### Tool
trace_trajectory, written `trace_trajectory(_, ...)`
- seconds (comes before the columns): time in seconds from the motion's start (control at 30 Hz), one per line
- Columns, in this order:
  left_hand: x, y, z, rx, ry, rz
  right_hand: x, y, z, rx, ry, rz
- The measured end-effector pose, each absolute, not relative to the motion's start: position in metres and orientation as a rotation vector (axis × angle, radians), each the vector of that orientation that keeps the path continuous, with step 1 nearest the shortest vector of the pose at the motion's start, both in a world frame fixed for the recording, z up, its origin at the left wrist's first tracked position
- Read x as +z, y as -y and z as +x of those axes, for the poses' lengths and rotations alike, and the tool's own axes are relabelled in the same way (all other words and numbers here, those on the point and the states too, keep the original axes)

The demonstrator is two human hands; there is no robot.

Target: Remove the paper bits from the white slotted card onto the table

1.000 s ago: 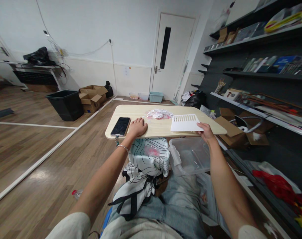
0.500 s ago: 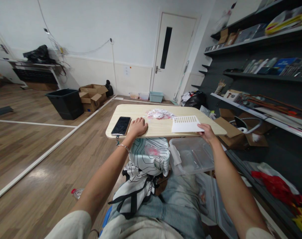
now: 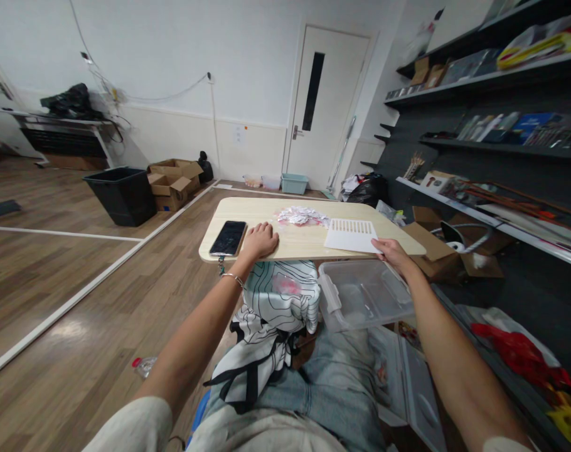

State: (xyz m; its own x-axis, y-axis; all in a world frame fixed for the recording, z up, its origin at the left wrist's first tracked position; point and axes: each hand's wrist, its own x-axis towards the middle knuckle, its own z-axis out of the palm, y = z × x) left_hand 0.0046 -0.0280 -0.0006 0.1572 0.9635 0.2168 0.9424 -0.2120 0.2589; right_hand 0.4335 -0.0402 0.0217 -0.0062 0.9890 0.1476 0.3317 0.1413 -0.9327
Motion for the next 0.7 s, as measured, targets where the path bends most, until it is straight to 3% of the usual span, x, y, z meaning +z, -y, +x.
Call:
trace_trajectory(0.3,-0.001,0.027,0.005,0.539,-1.916,2.333,0.034,0.043,0.433,0.951,1.628,-1.385)
trace_trajectory(0.53,-0.002,0.027,0.005,0.529,-1.92,2.343,0.03,0.041,0.459,1.129,1.503,-1.368)
trace_trajectory(0.7,-0.004,0.025,0.005,0.532,-1.93,2.337,0.028,0.048,0.458,1.073,1.4,-1.251)
